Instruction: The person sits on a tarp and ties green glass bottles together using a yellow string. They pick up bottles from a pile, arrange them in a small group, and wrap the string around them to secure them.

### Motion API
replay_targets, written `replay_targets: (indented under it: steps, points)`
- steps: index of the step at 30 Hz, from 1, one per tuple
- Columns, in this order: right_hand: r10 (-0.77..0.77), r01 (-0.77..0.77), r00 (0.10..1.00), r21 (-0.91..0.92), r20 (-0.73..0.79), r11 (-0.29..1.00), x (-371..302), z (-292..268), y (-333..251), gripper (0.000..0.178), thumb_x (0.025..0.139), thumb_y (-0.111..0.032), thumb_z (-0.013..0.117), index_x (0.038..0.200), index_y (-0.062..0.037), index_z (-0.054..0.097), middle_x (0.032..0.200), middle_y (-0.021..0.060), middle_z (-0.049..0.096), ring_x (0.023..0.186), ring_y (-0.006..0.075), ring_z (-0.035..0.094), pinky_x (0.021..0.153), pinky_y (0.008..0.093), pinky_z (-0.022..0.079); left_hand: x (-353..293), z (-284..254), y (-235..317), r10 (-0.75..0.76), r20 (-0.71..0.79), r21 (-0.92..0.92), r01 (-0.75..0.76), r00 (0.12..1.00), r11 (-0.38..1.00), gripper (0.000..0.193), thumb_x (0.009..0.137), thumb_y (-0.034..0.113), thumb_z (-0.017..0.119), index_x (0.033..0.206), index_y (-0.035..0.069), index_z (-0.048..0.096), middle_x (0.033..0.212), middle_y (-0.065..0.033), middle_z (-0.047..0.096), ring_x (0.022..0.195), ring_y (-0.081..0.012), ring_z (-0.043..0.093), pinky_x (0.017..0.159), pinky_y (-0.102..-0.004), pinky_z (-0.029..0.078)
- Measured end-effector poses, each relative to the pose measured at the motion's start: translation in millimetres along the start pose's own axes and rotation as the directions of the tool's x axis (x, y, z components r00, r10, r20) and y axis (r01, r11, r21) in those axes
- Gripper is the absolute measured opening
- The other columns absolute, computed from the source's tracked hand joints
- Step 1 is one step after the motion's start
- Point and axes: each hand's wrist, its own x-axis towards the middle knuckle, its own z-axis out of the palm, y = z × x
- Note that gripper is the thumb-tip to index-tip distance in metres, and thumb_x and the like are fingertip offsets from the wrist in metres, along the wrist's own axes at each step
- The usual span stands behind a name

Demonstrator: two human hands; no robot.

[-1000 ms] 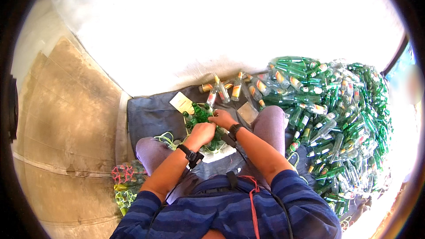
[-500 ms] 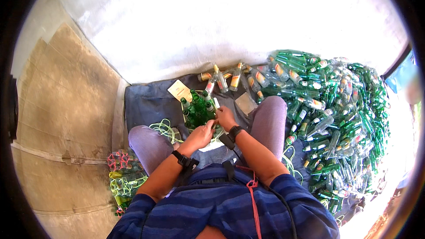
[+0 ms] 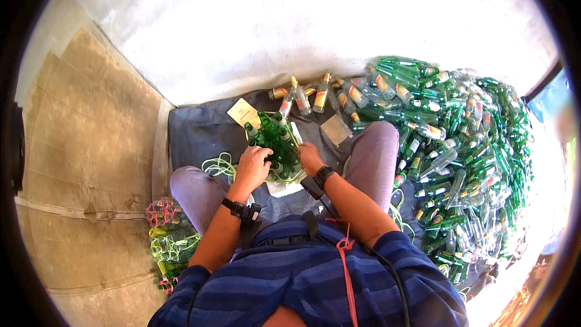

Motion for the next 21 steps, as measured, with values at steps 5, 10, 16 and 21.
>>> replay_targets:
  steps: [5,10,16,21]
  points:
    - [0.112,-0.243,0.955,0.512,0.274,0.824,28,-25,50,0.012,0.099,-0.020,0.057,0.104,-0.0098,0.060,0.063,-0.0061,0.042,0.044,0.0086,0.035,0.042,0.0268,0.028,-8,17,-12,0.048,0.108,0.201,-0.069,0.993,0.977,0.030,0.075,0.021,0.079,0.104,0.013,0.076,0.107,-0.0025,0.070,0.118,-0.0268,0.054,0.094,-0.0445,0.043]
    - [0.079,-0.078,0.997,-0.015,0.023,0.997,-28,12,5,0.016,0.098,-0.021,0.054,0.105,-0.0082,0.061,0.061,-0.0047,0.043,0.043,0.0083,0.035,0.042,0.0295,0.031,-6,26,-29,-0.011,0.229,0.164,-0.027,0.973,0.986,0.041,0.075,0.033,0.081,0.108,0.010,0.075,0.103,-0.0087,0.075,0.111,-0.0337,0.061,0.094,-0.0467,0.049]
    - [-0.440,0.385,0.898,-0.501,0.009,0.775,11,-8,54,0.016,0.096,-0.018,0.052,0.103,-0.0081,0.062,0.061,-0.0062,0.038,0.045,0.0069,0.034,0.039,0.0273,0.025,1,29,-22,0.059,0.216,0.120,-0.086,0.975,0.989,0.039,0.078,0.035,0.079,0.105,0.007,0.075,0.098,-0.0090,0.075,0.104,-0.0326,0.062,0.090,-0.0448,0.050]
    - [0.178,-0.184,0.971,0.018,0.160,0.983,-15,-5,19,0.024,0.093,-0.016,0.050,0.097,-0.0024,0.069,0.067,0.0048,0.052,0.055,0.0161,0.050,0.044,0.0342,0.037,-6,38,-21,0.037,0.141,0.144,-0.057,0.989,0.988,0.034,0.078,0.035,0.078,0.099,0.009,0.075,0.094,-0.0058,0.073,0.107,-0.0291,0.059,0.088,-0.0447,0.048]
